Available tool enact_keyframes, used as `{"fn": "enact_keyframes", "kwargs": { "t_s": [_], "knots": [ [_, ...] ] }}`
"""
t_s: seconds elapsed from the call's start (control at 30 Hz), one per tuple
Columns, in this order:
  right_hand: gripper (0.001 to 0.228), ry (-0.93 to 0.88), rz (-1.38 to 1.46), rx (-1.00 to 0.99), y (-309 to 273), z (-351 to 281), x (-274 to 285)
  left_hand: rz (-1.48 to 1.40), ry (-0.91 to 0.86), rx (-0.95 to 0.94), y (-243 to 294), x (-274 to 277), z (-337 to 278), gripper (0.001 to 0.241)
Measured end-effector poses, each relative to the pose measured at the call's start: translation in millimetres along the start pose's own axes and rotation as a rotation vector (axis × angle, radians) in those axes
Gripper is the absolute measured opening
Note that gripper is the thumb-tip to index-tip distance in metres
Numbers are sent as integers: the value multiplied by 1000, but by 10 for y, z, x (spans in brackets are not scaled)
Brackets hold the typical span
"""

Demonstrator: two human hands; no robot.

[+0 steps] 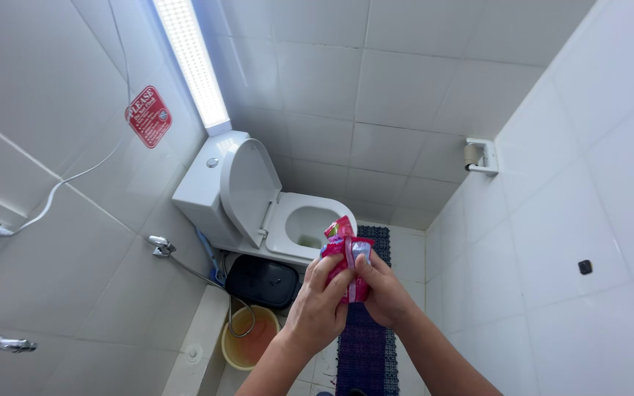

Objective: The person opens a pink sachet of toilet cleaner and pours the contents into the toilet bowl. They then use a blue toilet brush to scrub the inside of the bowl while rinsing it with a handheld bidet sprayer.

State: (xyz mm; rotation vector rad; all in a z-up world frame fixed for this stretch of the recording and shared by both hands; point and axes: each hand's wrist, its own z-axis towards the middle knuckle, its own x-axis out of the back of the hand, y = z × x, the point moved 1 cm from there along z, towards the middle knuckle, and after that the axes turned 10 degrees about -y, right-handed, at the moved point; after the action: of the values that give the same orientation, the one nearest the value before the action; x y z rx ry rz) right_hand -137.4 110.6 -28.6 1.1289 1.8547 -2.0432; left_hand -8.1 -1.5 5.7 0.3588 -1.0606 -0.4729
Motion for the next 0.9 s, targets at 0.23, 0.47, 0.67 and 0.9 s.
{"fn": "enact_keyframes", "kwargs": {
  "t_s": [0.23, 0.47, 0.67, 0.9],
  "knots": [
    [67, -132, 265, 299, -647, -375, 319, -351, 50, -102, 605, -259, 838, 98],
    [50, 276, 275, 383, -943, -469, 626, -567, 70, 201, 551, -700, 1130, 101],
    [33, 424, 452, 408, -1060, -238, 1218, -624, 39, 56, 109, -904, 1255, 75],
    [32, 521, 425, 440, -1473, 76, 1464, -917, -351, -196, -372, -585, 1796, 45]
  ]
}}
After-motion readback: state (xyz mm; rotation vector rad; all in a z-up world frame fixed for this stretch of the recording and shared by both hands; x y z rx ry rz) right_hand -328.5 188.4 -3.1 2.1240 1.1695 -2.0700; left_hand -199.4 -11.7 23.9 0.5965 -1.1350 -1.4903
